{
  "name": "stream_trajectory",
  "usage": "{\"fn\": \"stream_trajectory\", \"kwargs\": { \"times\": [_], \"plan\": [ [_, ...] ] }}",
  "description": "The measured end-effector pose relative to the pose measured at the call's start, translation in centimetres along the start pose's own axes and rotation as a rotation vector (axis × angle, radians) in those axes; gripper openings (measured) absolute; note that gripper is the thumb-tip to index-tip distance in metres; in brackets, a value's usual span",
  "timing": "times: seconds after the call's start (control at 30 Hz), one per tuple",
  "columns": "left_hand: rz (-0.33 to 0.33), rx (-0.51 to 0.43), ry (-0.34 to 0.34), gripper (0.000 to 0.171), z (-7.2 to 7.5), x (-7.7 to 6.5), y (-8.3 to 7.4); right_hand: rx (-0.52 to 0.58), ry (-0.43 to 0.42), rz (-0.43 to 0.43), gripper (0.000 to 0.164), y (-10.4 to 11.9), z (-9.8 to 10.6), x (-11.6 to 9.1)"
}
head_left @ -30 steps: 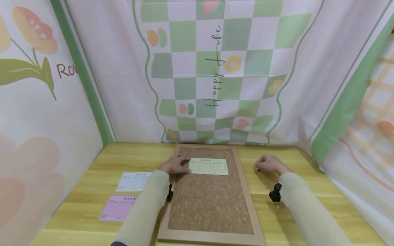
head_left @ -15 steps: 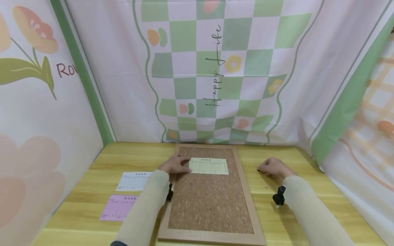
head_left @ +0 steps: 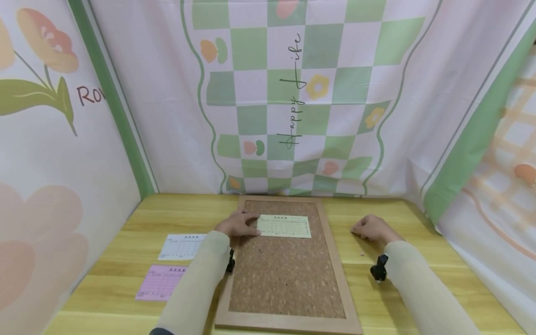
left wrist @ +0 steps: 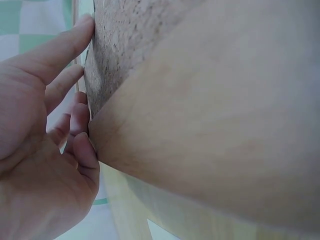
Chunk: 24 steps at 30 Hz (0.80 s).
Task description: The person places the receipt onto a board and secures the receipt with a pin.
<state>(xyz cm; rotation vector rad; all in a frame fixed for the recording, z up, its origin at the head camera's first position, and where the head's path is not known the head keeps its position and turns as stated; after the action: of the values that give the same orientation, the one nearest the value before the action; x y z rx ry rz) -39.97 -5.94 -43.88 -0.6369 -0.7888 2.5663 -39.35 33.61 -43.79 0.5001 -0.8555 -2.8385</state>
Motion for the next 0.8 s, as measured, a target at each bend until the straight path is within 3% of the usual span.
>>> {"fn": "stream_trajectory", "kwargs": {
  "times": [0.57,0.8],
  "plan": [
    [-0.005,0.004,-0.014,0.069,0.00,0.21,0.20,0.071,-0.001,0.027,0.019,0.05,-0.08,0.42],
    [-0.005,0.000,-0.014,0.069,0.01,0.06,0.04,0.154,0.032,0.059,0.021,0.97,-0.39,0.51]
  ]
}}
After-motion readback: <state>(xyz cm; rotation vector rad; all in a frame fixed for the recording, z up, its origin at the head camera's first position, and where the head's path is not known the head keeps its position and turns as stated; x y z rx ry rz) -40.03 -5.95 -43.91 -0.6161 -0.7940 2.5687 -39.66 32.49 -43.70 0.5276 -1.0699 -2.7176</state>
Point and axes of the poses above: each hand's wrist, its own x-axis towards the middle knuckle, its own z-axis out of the back of the hand, y = z × x, the point moved 8 cm from there along x, towards the middle knuckle, and after that the axes turned 9 degrees about y, right-handed, at the moved point
